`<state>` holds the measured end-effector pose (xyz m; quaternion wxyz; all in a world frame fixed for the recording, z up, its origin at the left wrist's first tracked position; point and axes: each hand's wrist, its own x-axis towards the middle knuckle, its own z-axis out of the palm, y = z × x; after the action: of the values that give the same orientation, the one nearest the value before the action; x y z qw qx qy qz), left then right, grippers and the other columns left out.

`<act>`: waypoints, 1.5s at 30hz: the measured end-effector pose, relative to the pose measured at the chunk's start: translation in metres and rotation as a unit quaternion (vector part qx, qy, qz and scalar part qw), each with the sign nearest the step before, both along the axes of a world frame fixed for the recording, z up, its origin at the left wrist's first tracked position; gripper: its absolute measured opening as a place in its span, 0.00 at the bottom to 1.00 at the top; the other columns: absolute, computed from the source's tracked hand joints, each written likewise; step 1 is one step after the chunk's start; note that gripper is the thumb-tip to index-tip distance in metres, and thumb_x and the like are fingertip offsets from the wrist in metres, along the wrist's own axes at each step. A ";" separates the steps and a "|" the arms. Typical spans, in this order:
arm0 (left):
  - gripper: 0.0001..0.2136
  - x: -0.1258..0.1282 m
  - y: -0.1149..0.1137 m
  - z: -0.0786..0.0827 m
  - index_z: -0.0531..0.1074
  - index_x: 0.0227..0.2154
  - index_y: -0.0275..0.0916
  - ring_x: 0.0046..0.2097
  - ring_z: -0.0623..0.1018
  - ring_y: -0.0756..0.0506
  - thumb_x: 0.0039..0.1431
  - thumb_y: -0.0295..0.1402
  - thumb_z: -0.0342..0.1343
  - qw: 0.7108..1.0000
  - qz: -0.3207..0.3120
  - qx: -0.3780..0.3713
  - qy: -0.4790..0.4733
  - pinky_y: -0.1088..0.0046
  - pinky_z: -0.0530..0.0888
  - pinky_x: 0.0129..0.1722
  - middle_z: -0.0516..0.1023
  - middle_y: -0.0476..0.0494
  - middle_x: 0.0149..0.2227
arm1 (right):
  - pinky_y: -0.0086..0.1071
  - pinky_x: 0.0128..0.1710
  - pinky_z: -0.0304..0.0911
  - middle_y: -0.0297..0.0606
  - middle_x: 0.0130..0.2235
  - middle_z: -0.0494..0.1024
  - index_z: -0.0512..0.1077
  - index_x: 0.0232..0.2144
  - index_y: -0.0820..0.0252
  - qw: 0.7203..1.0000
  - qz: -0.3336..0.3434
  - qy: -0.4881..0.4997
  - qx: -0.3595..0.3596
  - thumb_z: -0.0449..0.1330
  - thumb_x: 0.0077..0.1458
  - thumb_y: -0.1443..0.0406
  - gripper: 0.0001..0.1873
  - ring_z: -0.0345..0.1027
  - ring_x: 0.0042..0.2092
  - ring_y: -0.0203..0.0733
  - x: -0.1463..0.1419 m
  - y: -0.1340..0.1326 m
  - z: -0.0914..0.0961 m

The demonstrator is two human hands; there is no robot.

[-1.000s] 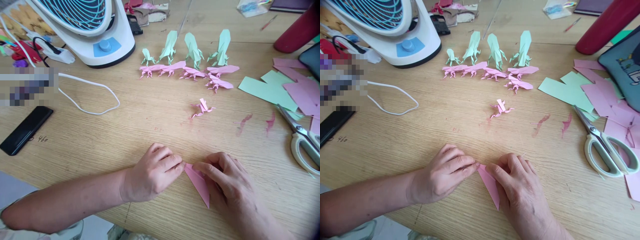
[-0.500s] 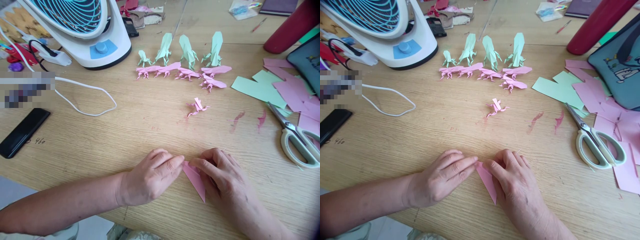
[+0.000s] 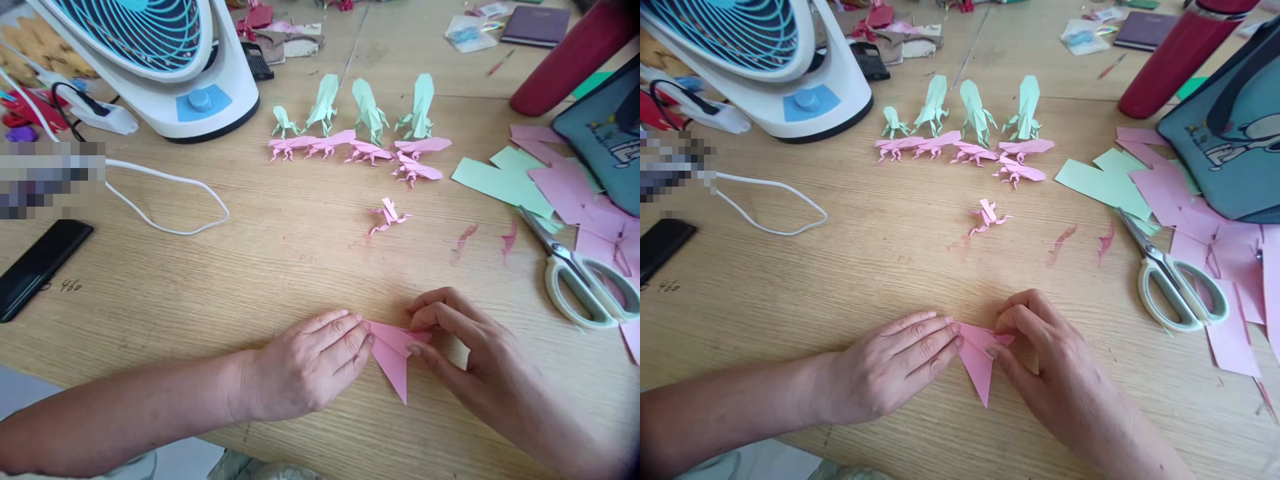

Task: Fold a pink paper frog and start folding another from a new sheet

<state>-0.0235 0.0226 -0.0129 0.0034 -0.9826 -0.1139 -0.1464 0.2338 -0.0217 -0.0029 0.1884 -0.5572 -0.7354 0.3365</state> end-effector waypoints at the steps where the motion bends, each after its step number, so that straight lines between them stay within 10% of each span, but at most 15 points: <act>1: 0.16 0.000 0.000 0.000 0.73 0.51 0.26 0.55 0.76 0.41 0.67 0.23 0.45 1.000 -0.001 0.001 -0.001 0.63 0.75 0.58 0.78 0.34 0.51 | 0.35 0.39 0.67 0.38 0.45 0.68 0.67 0.35 0.55 1.000 -0.001 -0.004 -0.003 0.56 0.62 0.66 0.01 0.69 0.41 0.40 0.001 0.000 0.000; 45: 0.17 -0.001 -0.003 -0.002 0.71 0.55 0.26 0.55 0.76 0.41 0.66 0.23 0.46 0.999 0.008 0.022 0.028 0.64 0.74 0.59 0.76 0.36 0.52 | 0.34 0.30 0.61 0.37 0.33 0.67 0.66 0.27 0.57 0.993 -0.030 -0.118 0.005 0.52 0.64 0.62 0.13 0.64 0.29 0.37 -0.008 0.000 -0.001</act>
<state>-0.0245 0.0193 -0.0149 0.0291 -0.9852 -0.1181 -0.1209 0.2254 -0.0213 -0.0041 0.1133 -0.6141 -0.7370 0.2584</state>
